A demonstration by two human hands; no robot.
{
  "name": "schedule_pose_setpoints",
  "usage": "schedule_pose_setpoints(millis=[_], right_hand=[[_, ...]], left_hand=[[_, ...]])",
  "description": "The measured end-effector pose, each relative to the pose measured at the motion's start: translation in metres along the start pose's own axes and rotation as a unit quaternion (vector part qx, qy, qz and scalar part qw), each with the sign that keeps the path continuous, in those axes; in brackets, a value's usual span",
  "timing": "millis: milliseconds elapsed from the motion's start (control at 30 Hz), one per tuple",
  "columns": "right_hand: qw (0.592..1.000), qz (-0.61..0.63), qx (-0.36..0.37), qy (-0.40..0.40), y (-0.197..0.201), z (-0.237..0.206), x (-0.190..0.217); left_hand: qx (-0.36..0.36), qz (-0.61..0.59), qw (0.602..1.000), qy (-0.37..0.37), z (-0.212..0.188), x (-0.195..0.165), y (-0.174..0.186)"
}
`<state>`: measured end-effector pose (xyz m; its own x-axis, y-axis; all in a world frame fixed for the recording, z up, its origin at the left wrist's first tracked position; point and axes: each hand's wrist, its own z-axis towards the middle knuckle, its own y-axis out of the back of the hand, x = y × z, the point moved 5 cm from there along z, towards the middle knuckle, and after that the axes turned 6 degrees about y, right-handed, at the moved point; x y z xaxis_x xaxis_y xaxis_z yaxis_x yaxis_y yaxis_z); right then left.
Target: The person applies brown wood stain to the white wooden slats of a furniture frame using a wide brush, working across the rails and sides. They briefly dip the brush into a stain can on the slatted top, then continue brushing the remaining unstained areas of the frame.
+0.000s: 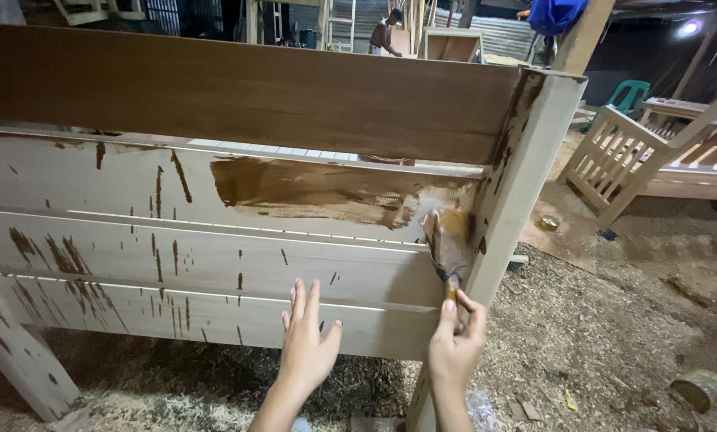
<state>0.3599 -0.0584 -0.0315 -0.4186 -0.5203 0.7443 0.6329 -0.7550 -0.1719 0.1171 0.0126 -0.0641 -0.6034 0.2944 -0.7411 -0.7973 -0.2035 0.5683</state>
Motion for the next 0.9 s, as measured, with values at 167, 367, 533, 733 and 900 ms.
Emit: schedule_pose_setpoints(millis=[167,367,533,733,900], right_hand=[[0.996,0.016,0.01,0.084,0.002,0.03,0.022],[1.0,-0.014,0.0,-0.014,-0.004,0.009,0.001],[0.997,0.049,0.011,-0.052,0.003,-0.035,-0.007],[0.948,0.248,-0.02,-0.201,-0.01,-0.038,0.007],[0.921,0.337,-0.08,-0.177,-0.042,-0.047,0.016]], left_hand=[[-0.001,0.007,1.0,0.002,0.001,-0.001,-0.003],[0.021,0.0,1.0,0.012,-0.005,-0.01,-0.01],[0.041,0.008,0.999,0.013,-0.009,-0.024,0.001],[0.155,-0.108,0.98,0.063,-0.003,-0.059,-0.007],[0.296,-0.277,0.912,0.06,0.013,-0.11,-0.03]])
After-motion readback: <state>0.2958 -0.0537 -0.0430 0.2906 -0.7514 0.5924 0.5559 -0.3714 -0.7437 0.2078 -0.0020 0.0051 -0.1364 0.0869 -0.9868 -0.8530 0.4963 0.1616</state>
